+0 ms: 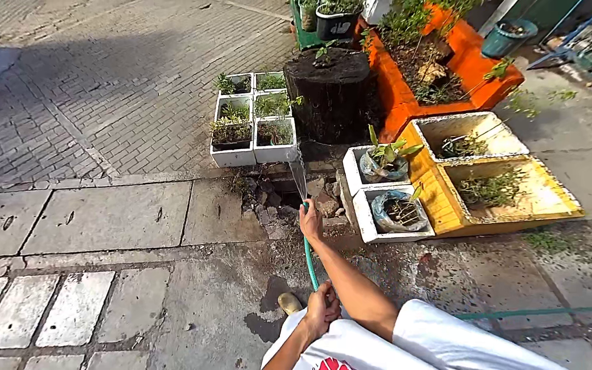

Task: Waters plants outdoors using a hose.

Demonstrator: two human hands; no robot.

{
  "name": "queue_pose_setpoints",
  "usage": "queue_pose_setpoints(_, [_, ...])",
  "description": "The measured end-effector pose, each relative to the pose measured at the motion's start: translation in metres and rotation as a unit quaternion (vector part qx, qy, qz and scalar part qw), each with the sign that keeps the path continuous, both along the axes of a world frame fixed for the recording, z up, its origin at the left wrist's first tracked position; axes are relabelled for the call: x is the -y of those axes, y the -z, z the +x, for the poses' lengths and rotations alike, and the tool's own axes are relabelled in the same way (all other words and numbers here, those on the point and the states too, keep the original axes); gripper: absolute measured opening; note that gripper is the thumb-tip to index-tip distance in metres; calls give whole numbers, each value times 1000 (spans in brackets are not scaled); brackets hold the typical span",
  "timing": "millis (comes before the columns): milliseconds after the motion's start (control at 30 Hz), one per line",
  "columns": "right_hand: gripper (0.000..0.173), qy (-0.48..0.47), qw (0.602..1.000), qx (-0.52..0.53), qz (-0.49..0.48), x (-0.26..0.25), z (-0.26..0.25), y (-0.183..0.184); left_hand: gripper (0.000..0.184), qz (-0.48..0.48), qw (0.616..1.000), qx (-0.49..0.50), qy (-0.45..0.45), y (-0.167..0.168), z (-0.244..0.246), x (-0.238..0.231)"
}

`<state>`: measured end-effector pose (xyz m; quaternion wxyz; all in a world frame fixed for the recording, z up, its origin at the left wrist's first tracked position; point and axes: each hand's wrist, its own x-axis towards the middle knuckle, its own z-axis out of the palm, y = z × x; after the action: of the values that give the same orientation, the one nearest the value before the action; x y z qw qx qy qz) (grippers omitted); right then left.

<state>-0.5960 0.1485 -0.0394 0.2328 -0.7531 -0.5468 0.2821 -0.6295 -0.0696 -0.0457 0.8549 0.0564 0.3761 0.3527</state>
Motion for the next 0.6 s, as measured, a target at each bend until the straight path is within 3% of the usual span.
queue_pose_setpoints(400, [38,18,1000,13,17,-17,-4,-4,52,9,999,14,28,4,-15,-18])
queue_pose_setpoints(600, [38,-44,999,24,-7,-16,-25,-7,56,15,999,23,37,-2,-22,-15])
